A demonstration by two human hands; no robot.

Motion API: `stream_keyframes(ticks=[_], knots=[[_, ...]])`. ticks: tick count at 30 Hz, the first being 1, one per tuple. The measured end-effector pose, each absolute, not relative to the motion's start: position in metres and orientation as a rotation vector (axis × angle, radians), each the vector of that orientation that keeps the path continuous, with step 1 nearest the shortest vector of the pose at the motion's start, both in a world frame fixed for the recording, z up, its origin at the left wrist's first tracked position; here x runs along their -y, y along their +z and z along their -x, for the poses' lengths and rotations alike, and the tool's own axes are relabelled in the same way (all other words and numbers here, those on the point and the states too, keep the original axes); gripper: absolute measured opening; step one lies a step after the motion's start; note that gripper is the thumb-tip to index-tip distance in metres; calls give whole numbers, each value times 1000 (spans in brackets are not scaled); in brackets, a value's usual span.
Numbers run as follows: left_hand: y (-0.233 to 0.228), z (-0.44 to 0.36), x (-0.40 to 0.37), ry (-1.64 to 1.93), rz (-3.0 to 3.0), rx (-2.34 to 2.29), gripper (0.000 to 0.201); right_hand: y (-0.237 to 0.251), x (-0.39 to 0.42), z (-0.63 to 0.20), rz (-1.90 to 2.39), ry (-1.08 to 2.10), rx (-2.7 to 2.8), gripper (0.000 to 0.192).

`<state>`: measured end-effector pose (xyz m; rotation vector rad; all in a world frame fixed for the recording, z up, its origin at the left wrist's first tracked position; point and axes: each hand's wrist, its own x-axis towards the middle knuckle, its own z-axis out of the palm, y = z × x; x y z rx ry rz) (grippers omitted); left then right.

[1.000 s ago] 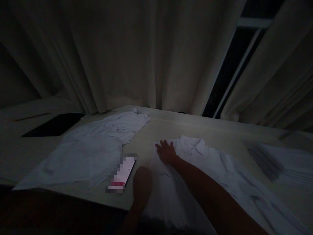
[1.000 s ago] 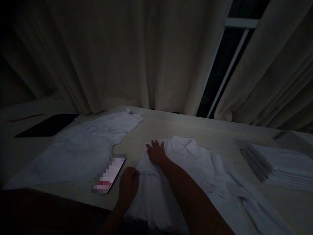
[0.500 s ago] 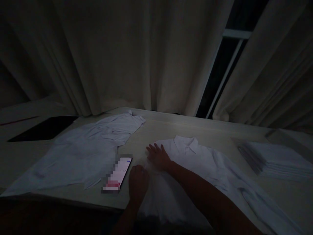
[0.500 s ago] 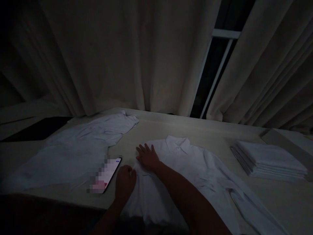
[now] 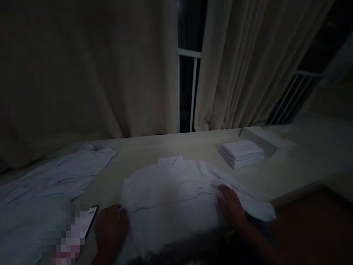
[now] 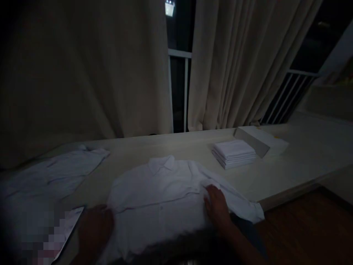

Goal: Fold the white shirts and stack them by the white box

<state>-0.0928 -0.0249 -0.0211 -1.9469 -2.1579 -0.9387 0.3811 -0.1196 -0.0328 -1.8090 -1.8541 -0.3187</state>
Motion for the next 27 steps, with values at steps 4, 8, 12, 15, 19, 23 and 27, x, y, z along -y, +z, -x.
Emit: stream_keyframes(ticks=[4,8,12,15,19,23,27], knots=[[3,12,30,-724,2267,1764,31,-32,161,-467,2076,-364,1617,45],[2,-95,42,-628,2643,1339,36,-38,185,-522,2347,-250,1396,45],[-13,-176,41,-448,2800,1230,50,-50,194,-559,2401,-3,1246,45],[-23,-210,32,-356,2837,1320,65,-60,197,-577,2310,180,1170,38],[-38,-232,29,-302,2825,1469,72,-76,202,-583,2038,397,1071,29],[-43,-235,37,-358,2773,1472,68,-81,206,-580,1990,522,958,33],[-41,-233,41,-347,2787,1481,69,-59,208,-584,2028,539,1034,18]])
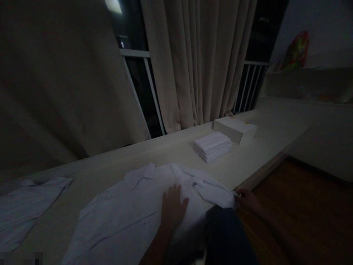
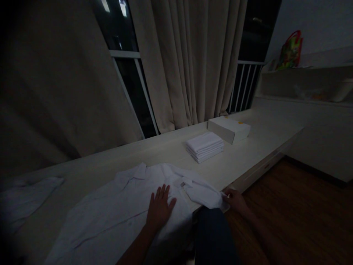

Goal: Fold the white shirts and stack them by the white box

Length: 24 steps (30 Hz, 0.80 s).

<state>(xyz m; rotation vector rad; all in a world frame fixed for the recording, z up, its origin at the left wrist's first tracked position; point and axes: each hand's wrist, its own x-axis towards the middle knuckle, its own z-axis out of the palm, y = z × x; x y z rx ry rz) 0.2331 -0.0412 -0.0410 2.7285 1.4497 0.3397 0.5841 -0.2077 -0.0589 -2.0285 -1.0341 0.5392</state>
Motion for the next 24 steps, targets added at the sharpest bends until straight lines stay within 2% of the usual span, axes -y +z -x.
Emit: stream_keyframes(ticks=[3,7,12,14,18,21,24], knots=[[-41,-236,39,355,-2695,-1476,71,-19,206,-596,1935,581,939,20],[-33,-246,23,350,-2530,-1544,73,58,196,-616,1808,722,641,28],[-12,-245,-15,340,-2465,-1552,66,145,170,-644,1751,778,784,54],[-10,-237,-25,286,-2459,-1547,64,163,156,-656,1941,673,945,50],[-20,-229,-29,192,-2448,-1531,64,178,126,-670,2329,195,1349,23],[-27,-235,-27,203,-2456,-1554,67,184,104,-668,2456,-67,1484,21],[-27,-246,-24,235,-2470,-1578,68,194,90,-660,2531,-98,1496,27]])
